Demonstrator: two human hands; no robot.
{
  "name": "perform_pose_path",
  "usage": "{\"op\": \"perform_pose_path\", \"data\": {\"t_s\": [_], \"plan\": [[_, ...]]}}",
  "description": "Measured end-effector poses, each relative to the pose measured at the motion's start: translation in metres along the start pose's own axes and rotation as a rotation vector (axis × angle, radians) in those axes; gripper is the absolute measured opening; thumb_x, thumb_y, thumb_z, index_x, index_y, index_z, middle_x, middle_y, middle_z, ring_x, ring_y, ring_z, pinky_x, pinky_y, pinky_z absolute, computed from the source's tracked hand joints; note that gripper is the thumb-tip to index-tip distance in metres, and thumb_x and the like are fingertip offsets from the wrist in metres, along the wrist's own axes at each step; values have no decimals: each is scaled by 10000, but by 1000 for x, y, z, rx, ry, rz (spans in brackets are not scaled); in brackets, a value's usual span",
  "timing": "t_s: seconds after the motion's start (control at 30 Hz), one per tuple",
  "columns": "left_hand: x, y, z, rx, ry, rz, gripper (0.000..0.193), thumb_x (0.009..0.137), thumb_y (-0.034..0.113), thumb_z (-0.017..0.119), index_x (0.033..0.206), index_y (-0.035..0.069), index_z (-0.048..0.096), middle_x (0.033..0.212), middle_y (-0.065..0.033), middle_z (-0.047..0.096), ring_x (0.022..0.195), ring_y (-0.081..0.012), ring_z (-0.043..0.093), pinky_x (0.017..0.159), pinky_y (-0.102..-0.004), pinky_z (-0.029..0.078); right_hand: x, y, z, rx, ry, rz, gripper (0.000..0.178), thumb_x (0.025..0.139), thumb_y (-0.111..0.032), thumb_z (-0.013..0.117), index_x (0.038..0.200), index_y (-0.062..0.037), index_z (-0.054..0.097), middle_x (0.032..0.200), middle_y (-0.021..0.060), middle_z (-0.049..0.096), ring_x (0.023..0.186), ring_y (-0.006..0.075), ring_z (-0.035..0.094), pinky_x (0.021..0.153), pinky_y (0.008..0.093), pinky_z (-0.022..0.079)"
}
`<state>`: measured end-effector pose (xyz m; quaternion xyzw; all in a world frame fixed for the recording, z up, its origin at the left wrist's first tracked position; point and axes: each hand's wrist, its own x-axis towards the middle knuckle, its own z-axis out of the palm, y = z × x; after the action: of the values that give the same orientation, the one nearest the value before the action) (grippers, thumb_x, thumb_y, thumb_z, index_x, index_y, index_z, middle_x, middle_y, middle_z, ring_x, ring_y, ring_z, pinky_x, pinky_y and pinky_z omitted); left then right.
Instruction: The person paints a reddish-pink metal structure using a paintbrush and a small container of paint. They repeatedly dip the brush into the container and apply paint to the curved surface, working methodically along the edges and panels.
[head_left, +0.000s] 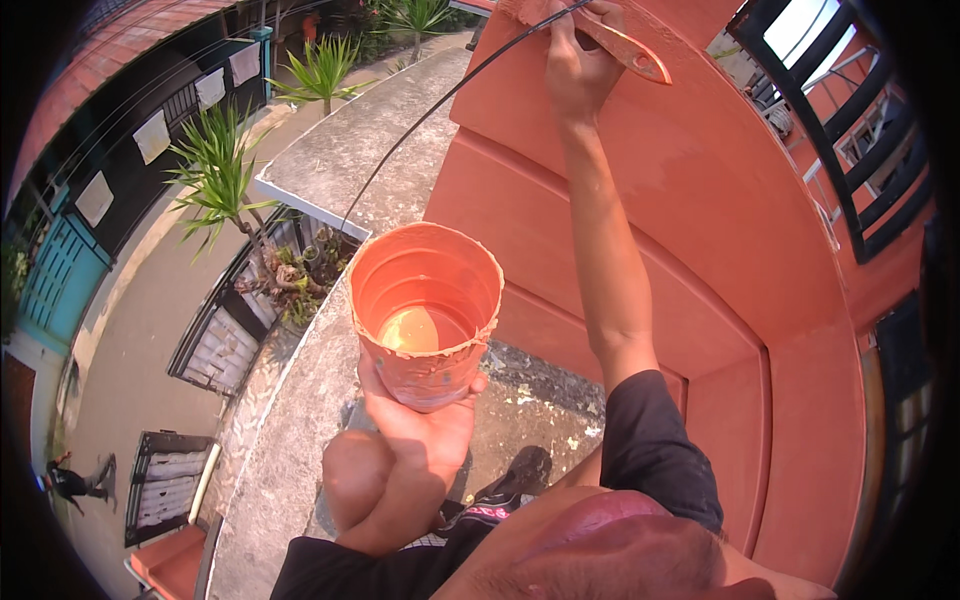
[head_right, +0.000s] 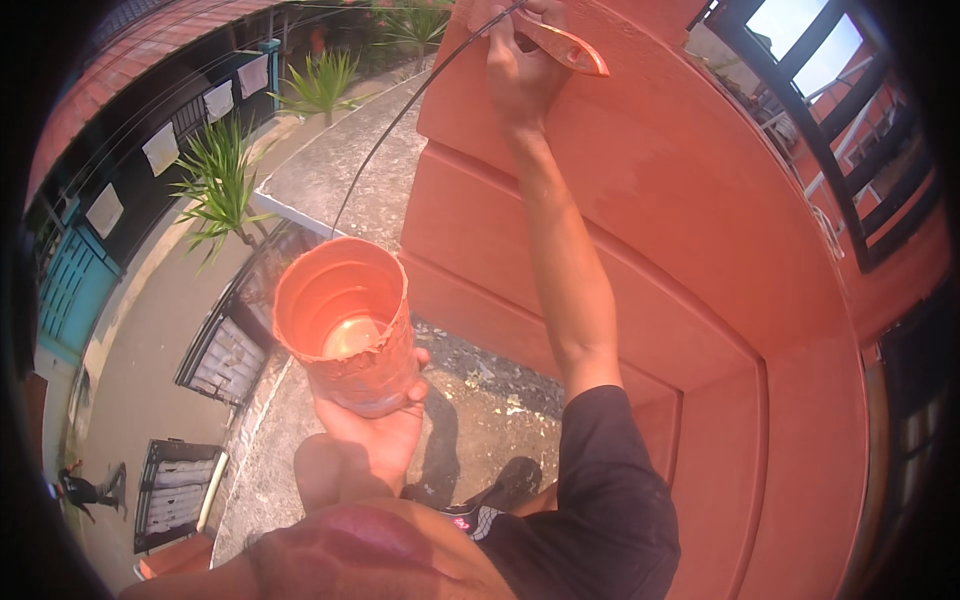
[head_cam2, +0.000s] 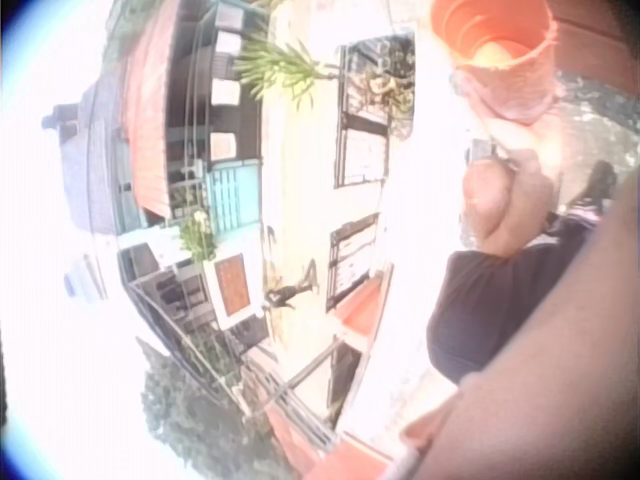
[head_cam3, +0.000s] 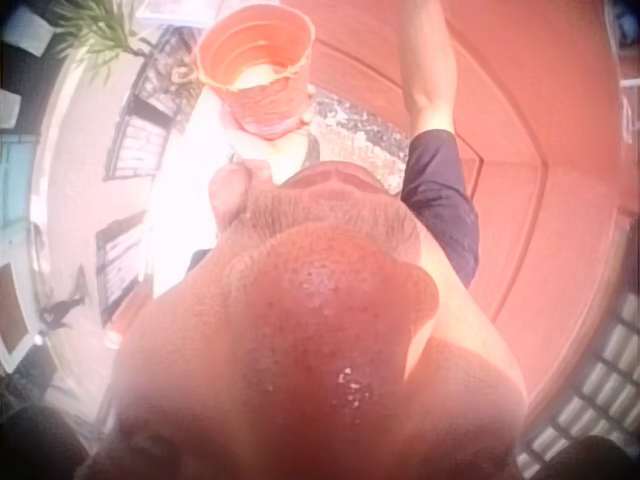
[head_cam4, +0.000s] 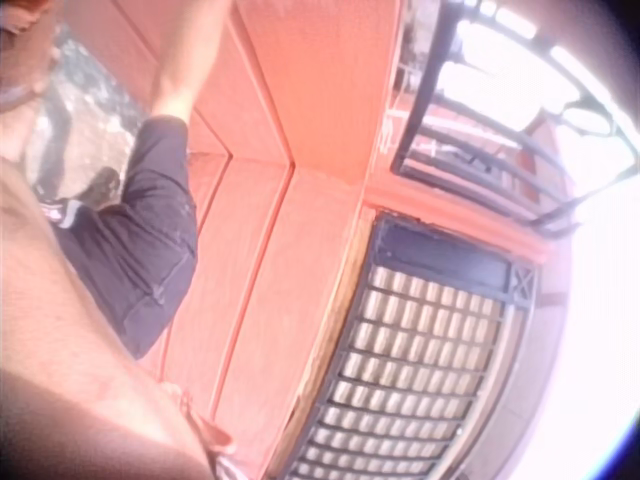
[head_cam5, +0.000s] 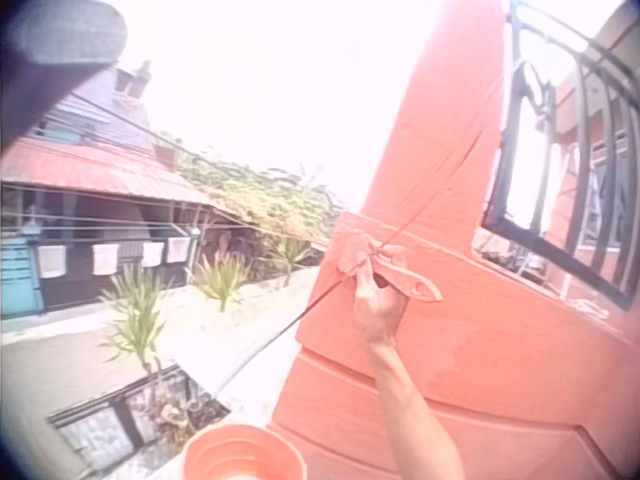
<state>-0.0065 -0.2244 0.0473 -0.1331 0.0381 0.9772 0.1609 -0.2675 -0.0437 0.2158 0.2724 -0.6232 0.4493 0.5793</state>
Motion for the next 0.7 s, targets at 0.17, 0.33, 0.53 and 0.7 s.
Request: {"op": "perform_pose_path", "data": {"t_s": [0.17, 0.33, 0.53, 0.7], "plan": [[0, 1, 0, 8, 20, 2, 618, 975, 652, 448, 1373, 183, 515, 1273, -61, 610, 1086, -285, 607, 666, -439, 462, -49, 7, -32, -287, -34, -166, 154, 937, -8, 674, 1069, 51, 620, 971, 98, 662, 870, 128, 656, 756, 285, 558], [-2, 5, 4, 39, -29, 31, 620, 980, 651, 435, 1372, 177, 508, 1264, -60, 608, 1075, -279, 609, 655, -430, 469, -97, -25, -65, -341, -95, 104, 142, 941, 4, 669, 1064, 52, 619, 997, 124, 679, 875, 140, 670, 762, 274, 562], [-3, 5, 4, 15, 10, 30, 618, 986, 642, 424, 1375, 170, 503, 1270, -72, 607, 1075, -287, 612, 656, -426, 473, -53, -13, -28, -73, -44, 45, 156, 957, -21, 664, 1090, 49, 623, 1085, 138, 676, 959, 161, 685, 759, 300, 593], [-2, 0, 4, -23, 37, -15, 617, 992, 638, 419, 1375, 161, 502, 1265, -76, 612, 1066, -300, 618, 649, -432, 480, -64, 5, -9, -345, -218, -74, 172, 945, -32, 696, 1098, 13, 629, 1016, 96, 699, 803, 105, 669, 675, 252, 559]]}}
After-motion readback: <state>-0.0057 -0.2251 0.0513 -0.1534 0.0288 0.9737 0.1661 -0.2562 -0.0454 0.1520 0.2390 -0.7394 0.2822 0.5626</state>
